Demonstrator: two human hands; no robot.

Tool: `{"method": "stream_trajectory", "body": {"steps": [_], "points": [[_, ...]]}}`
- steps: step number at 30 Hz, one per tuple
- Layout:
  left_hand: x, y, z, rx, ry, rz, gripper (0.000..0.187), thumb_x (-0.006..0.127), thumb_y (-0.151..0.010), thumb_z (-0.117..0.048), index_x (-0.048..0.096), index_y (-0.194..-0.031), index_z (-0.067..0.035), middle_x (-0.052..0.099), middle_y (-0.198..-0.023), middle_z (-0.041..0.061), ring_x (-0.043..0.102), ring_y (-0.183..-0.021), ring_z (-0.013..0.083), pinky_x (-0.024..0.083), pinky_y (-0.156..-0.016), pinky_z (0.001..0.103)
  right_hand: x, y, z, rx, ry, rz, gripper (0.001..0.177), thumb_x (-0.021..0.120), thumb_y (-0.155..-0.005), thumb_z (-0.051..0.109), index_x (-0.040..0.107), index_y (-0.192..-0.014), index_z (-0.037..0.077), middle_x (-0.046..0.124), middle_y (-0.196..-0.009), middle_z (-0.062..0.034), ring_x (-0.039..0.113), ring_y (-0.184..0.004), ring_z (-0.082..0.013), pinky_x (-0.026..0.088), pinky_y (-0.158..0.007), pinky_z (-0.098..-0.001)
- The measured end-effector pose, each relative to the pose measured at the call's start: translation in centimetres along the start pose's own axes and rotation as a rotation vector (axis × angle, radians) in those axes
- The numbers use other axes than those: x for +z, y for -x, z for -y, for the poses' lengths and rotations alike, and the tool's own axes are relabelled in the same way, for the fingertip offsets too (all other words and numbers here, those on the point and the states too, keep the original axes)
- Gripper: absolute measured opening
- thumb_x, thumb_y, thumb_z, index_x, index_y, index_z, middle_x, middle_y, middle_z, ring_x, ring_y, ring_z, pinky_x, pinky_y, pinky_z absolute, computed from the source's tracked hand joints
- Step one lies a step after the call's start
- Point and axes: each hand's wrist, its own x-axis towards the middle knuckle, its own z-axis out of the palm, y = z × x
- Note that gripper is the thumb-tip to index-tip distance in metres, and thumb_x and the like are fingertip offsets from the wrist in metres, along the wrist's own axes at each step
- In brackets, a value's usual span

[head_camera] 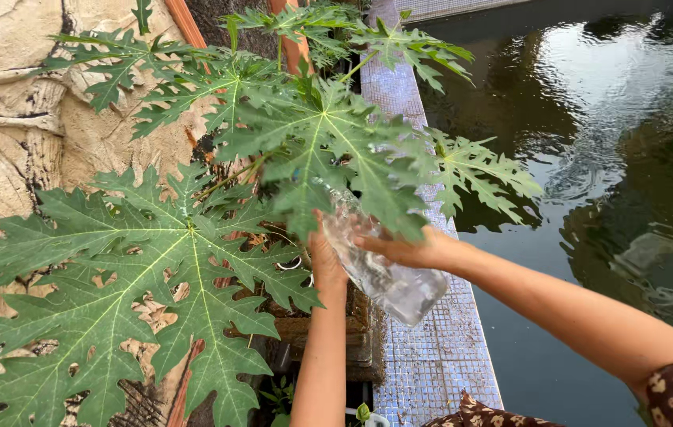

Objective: The person pours water from a plastic bottle onto several plants in containers and small pots near a pond, moving around to reach different areas.

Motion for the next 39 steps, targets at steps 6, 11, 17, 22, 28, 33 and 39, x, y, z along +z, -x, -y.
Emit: {"method": "stream_trajectory", "body": {"steps": [6, 11, 17, 22, 28, 33, 39], "points": [[-1.9, -0.3, -0.4, 0.072, 0.093, 0.040, 0.045, 0.062, -0.086, -0.032, 0.056, -0.126, -0.011, 0.070, -0.101, 0.010, 0.074, -0.082, 0.0289, 0.065, -0.068, 0.043, -0.1, 1.2, 4.5, 0.114, -0.105, -0.298, 0.086, 0.069, -0.081, 0.065, 0.055, -0.140, 0.004, 0.074, -0.118, -0.0205, 0.073, -0.104, -0.0290, 0.056, -0.095, -0.0499], [-1.9, -0.7, -0.1, -0.093, 0.105, -0.132, 0.044, 0.068, -0.109, -0.041, 0.055, -0.124, -0.002, 0.062, -0.107, 0.017, 0.068, -0.092, 0.0322, 0.061, -0.079, 0.049, -1.1, 1.8, 5.8, 0.109, -0.296, -0.275, 0.108, 0.077, -0.063, 0.061, 0.037, -0.147, 0.006, 0.072, -0.115, -0.0170, 0.074, -0.079, -0.0311, 0.062, -0.066, -0.0441], [-3.8, -0.6, 0.9, -0.192, 0.241, 0.089, 0.044, 0.059, -0.099, -0.039, 0.058, -0.120, -0.001, 0.071, -0.107, 0.018, 0.073, -0.095, 0.0307, 0.062, -0.084, 0.045, -0.2, 1.1, 5.3, 0.195, -0.457, -0.183, 0.090, 0.088, -0.063, 0.059, 0.056, -0.129, 0.006, 0.073, -0.105, -0.0215, 0.071, -0.076, -0.0222, 0.058, -0.062, -0.0350], [-5.2, -0.6, 1.7, -0.216, 0.115, -0.054, 0.044, 0.060, -0.100, -0.039, 0.063, -0.115, 0.001, 0.073, -0.100, 0.019, 0.072, -0.085, 0.0291, 0.061, -0.075, 0.042, 0.7, 1.3, 5.0, 0.229, -0.430, -0.199, 0.074, 0.088, -0.064, 0.056, 0.063, -0.114, 0.008, 0.075, -0.096, -0.0140, 0.075, -0.071, -0.0211, 0.062, -0.061, -0.0348], [-5.4, 0.0, 1.7, -0.134, -0.064, -0.255, 0.042, 0.072, -0.095, -0.037, 0.064, -0.110, 0.002, 0.074, -0.096, 0.018, 0.072, -0.078, 0.0278, 0.060, -0.068, 0.042, 2.2, 0.6, 4.4, 0.188, -0.548, -0.196, 0.061, 0.079, -0.079, 0.053, 0.060, -0.108, 0.003, 0.073, -0.082, -0.0124, 0.073, -0.065, -0.0202, 0.061, -0.055, -0.0349], [-6.4, -0.9, 2.3, -0.191, -0.028, -0.201, 0.051, 0.071, -0.093, -0.041, 0.065, -0.115, 0.005, 0.075, -0.097, 0.018, 0.073, -0.079, 0.0268, 0.062, -0.069, 0.040, 2.7, 0.1, 4.8, 0.241, -0.563, -0.235, 0.056, 0.070, -0.087, 0.051, 0.056, -0.110, 0.002, 0.069, -0.075, -0.0130, 0.073, -0.059, -0.0207, 0.062, -0.050, -0.0357], [-6.3, -0.6, 2.2, -0.233, -0.054, -0.252, 0.065, 0.071, -0.090, -0.051, 0.060, -0.129, 0.000, 0.070, -0.093, 0.015, 0.069, -0.076, 0.0238, 0.061, -0.066, 0.039, 2.3, -0.3, 4.5, 0.215, -0.460, -0.221, 0.055, 0.066, -0.091, 0.053, 0.060, -0.109, 0.001, 0.069, -0.071, -0.0144, 0.072, -0.058, -0.0217, 0.061, -0.048, -0.0366]]}}
